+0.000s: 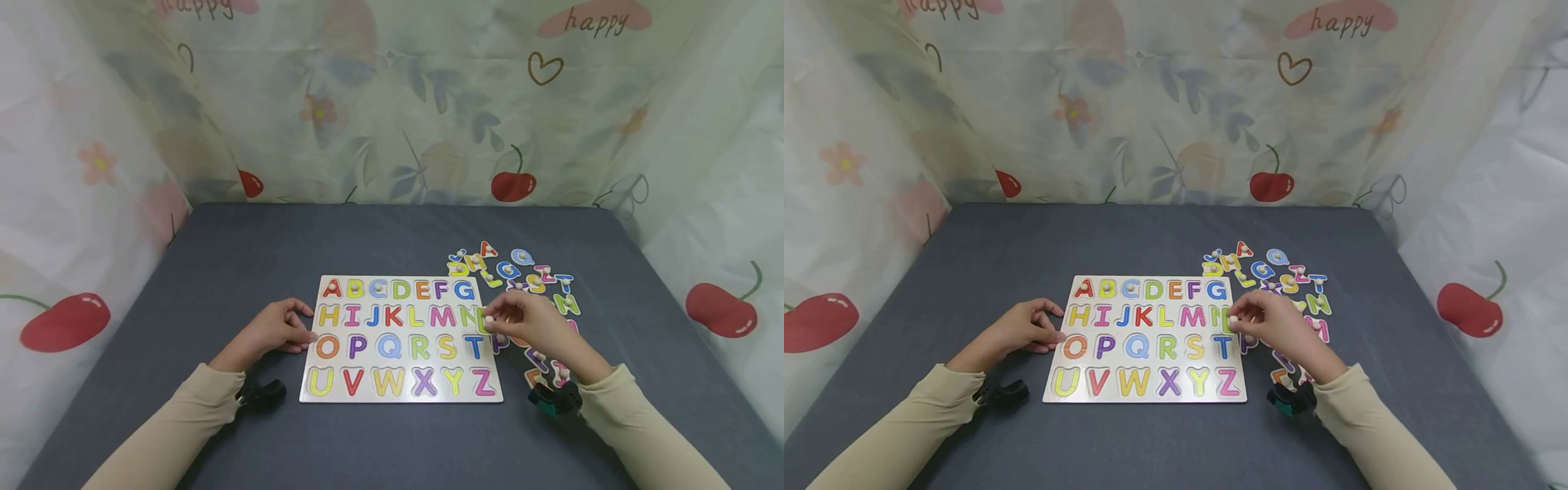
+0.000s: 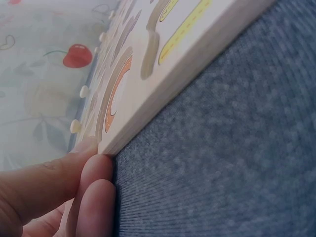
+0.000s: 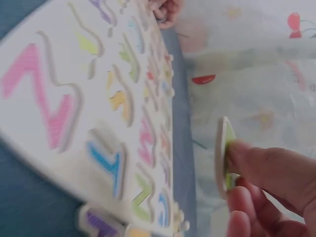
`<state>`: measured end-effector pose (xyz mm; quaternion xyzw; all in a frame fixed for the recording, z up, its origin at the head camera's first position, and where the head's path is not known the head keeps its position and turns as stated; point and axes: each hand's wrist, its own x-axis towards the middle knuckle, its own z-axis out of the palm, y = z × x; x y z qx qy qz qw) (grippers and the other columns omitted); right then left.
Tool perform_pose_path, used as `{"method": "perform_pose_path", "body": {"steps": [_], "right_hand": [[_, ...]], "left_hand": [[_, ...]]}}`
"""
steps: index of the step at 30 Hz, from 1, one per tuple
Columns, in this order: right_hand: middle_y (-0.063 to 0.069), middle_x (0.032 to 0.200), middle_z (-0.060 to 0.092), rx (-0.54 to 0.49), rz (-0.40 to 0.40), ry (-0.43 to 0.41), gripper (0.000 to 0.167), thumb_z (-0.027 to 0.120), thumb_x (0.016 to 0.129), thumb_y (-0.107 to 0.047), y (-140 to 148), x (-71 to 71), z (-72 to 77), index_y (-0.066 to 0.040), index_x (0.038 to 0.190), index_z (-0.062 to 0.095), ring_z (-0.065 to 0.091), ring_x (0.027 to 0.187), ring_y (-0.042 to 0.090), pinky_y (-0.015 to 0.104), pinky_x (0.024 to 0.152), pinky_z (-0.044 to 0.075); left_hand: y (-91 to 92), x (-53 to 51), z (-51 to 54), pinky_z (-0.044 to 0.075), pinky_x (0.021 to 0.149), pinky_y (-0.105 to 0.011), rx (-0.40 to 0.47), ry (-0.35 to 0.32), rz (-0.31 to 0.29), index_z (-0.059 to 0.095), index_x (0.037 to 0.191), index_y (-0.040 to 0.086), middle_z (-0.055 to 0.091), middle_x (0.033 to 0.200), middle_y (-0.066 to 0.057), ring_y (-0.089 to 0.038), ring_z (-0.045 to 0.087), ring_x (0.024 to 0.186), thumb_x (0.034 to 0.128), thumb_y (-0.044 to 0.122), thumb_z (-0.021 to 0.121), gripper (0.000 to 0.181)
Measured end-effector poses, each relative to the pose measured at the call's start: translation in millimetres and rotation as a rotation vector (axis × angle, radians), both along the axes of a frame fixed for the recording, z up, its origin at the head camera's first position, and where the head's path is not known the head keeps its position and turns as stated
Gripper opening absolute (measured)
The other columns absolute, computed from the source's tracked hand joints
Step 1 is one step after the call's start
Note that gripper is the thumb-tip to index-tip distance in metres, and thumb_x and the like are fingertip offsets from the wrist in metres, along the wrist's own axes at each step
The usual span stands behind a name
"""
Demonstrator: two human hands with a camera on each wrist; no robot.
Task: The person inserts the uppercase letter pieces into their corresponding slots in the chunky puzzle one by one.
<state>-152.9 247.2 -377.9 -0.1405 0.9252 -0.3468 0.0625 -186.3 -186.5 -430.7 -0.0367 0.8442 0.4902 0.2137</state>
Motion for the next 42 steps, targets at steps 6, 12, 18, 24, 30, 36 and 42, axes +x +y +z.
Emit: {"method": "perform_pose_path", "body": {"steps": [6, 12, 18, 24, 30, 36, 42], "right_hand": [[0.001, 0.088, 0.064, -0.075, 0.009, 0.012, 0.017, 0.076, 0.084, -0.021, -25.8, -28.0, 5.8, -0.013, 0.098, 0.069, 0.057, 0.078, 0.019, 0.025, 0.067, 0.05], [0.002, 0.088, 0.064, -0.106, 0.027, 0.072, 0.012, 0.075, 0.086, -0.017, -52.4, -53.2, 2.5, -0.013, 0.096, 0.069, 0.058, 0.077, 0.017, 0.028, 0.068, 0.05], [0.003, 0.087, 0.064, -0.122, 0.046, 0.086, 0.01, 0.074, 0.086, -0.013, -77.6, -74.7, -8.1, -0.011, 0.095, 0.069, 0.058, 0.077, 0.016, 0.028, 0.068, 0.05], [0.004, 0.086, 0.064, -0.136, 0.062, 0.022, 0.011, 0.074, 0.086, -0.014, -100.5, -88.7, -17.4, -0.01, 0.095, 0.069, 0.057, 0.076, 0.016, 0.027, 0.065, 0.048], [0.004, 0.085, 0.063, -0.137, 0.078, -0.053, 0.011, 0.074, 0.086, -0.015, -115.4, -96.5, -25.6, -0.011, 0.095, 0.069, 0.056, 0.075, 0.016, 0.025, 0.062, 0.048], [0.004, 0.082, 0.061, -0.137, 0.062, -0.109, 0.012, 0.076, 0.085, -0.014, -123.2, -101.8, -35.2, -0.011, 0.093, 0.069, 0.054, 0.069, 0.015, 0.023, 0.056, 0.047], [0.004, 0.081, 0.062, -0.113, 0.07, -0.106, 0.011, 0.076, 0.085, -0.015, -124.7, -104.0, -41.7, -0.01, 0.093, 0.069, 0.053, 0.067, 0.015, 0.023, 0.056, 0.045]], "left_hand": [[-0.9, 0.5, 1.6, 0.056, 0.056, -0.027, -0.004, -0.004, 0.005, 0.049, 0.121, 0.0, 0.059, 0.077, -0.008, -0.013, 0.064, 0.062, 0.078, 0.009, 0.081, 0.054], [0.6, -0.6, 1.9, 0.056, 0.056, -0.027, 0.003, -0.008, -0.002, 0.05, 0.121, 0.0, 0.06, 0.076, -0.008, -0.013, 0.063, 0.061, 0.0776, 0.01, 0.081, 0.055], [1.3, -1.0, 2.0, 0.056, 0.056, -0.026, 0.0, -0.015, 0.0, 0.05, 0.122, 0.001, 0.06, 0.077, -0.008, -0.013, 0.064, 0.062, 0.0778, 0.01, 0.081, 0.055], [0.4, -1.2, 2.8, 0.056, 0.056, -0.027, -0.008, -0.019, 0.0, 0.05, 0.122, 0.001, 0.06, 0.077, -0.008, -0.013, 0.063, 0.062, 0.0782, 0.01, 0.081, 0.054], [0.5, -0.6, 3.1, 0.056, 0.056, -0.026, -0.01, -0.021, 0.003, 0.05, 0.122, 0.001, 0.06, 0.078, -0.008, -0.013, 0.063, 0.062, 0.078, 0.01, 0.081, 0.055], [0.6, -1.0, 2.5, 0.056, 0.056, -0.027, -0.015, -0.02, 0.007, 0.05, 0.121, 0.001, 0.06, 0.078, -0.008, -0.013, 0.064, 0.062, 0.0775, 0.01, 0.081, 0.055], [0.5, -1.9, 1.4, 0.056, 0.056, -0.027, -0.014, -0.023, 0.008, 0.05, 0.121, 0.001, 0.061, 0.078, -0.008, -0.013, 0.064, 0.062, 0.0778, 0.01, 0.081, 0.054]]}}
